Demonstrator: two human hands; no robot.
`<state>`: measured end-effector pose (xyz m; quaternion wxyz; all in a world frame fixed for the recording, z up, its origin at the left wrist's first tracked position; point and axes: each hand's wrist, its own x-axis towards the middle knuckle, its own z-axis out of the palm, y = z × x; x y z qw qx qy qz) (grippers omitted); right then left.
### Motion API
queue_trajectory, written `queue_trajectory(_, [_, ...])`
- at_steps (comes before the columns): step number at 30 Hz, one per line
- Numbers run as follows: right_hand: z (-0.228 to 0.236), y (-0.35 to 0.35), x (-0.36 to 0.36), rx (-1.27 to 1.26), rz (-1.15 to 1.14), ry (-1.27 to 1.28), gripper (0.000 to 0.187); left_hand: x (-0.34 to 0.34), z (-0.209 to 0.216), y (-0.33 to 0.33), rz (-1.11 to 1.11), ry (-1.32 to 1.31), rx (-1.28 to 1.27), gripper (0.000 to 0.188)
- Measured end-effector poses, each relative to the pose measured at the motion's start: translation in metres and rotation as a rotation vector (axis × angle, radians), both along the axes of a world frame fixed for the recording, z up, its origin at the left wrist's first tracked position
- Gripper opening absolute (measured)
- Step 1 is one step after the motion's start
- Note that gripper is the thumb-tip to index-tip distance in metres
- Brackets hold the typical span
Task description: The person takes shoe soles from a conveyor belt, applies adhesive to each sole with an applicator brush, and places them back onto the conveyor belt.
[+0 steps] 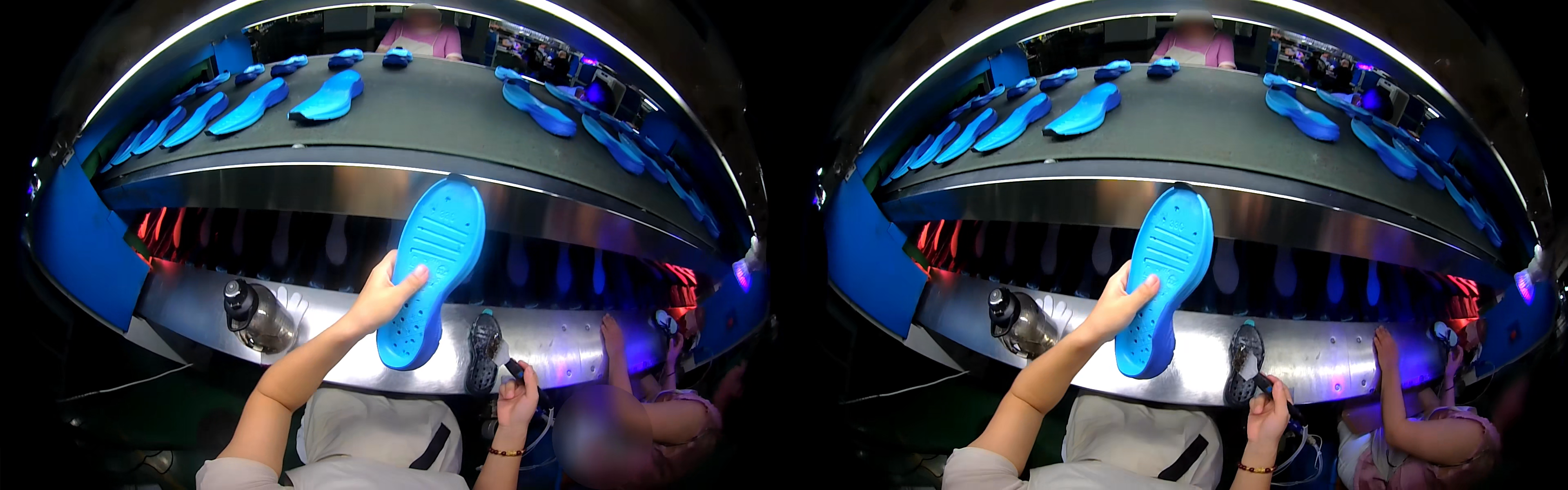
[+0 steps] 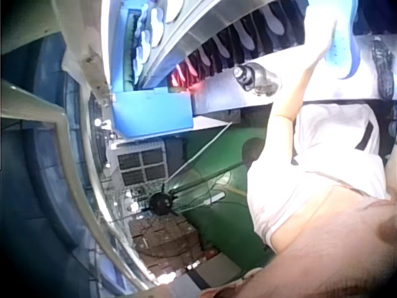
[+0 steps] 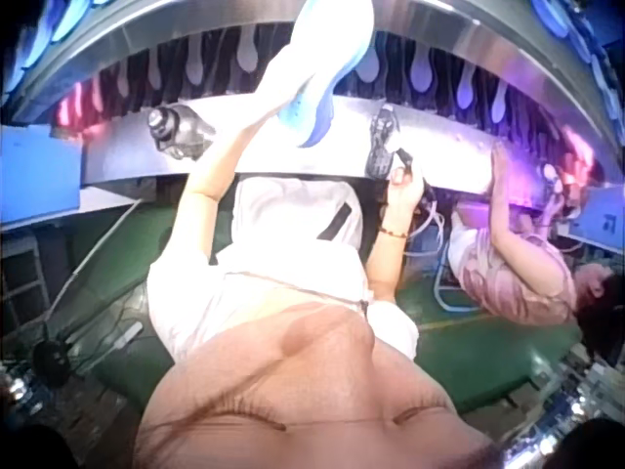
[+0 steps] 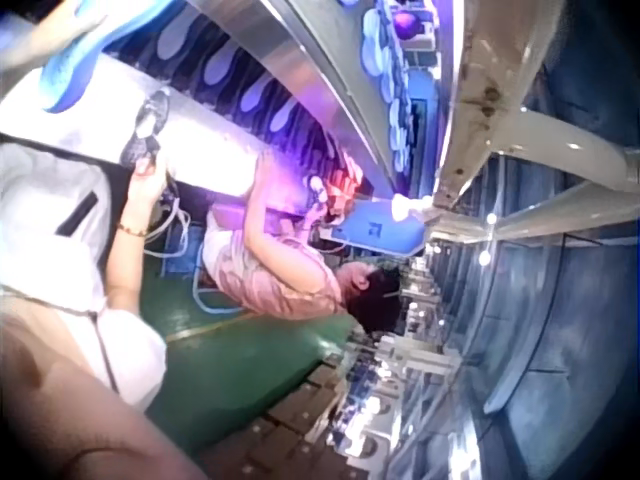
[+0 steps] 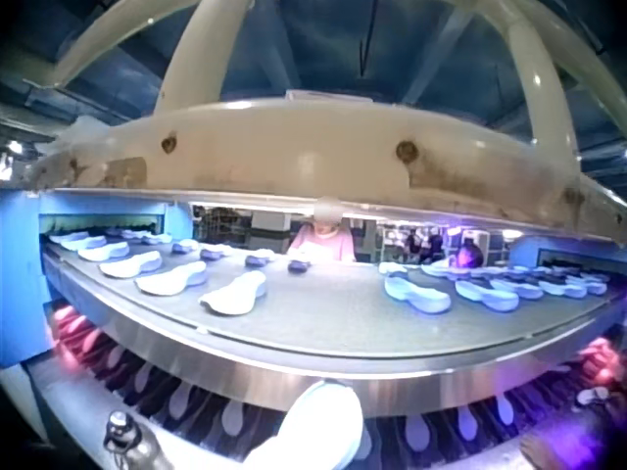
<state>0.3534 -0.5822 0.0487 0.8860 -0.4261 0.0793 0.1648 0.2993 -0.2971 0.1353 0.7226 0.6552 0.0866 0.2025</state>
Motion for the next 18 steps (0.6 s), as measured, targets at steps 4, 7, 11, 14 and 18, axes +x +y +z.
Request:
queue_trajectory(4, [-0.001, 0.001, -0.002, -0.005, 0.011, 0.019, 0.021, -0.005, -0.033, -0.011, 0.099, 0.075, -0.081, 0.040])
queue_trajectory(7, [-0.003, 0.002, -0.003, -0.003, 0.001, 0.060, 0.021, -0.011, -0.049, -0.015, 0.133, 0.163, -0.133, 0.043])
queue_trajectory(11, [-0.006, 0.005, -0.001, 0.005, -0.003, 0.079, 0.022, -0.012, -0.058, -0.018, 0.062, 0.137, -0.283, 0.051])
queue_trajectory(14, [-0.009, 0.003, -0.001, 0.019, 0.005, 0.076, 0.022, -0.014, -0.058, -0.023, 0.007, 0.264, -0.358, 0.053])
queue_trajectory(18, [-0.006, 0.002, -0.001, 0.053, 0.033, 0.047, 0.022, -0.017, -0.073, -0.022, -0.015, 0.282, -0.306, 0.050])
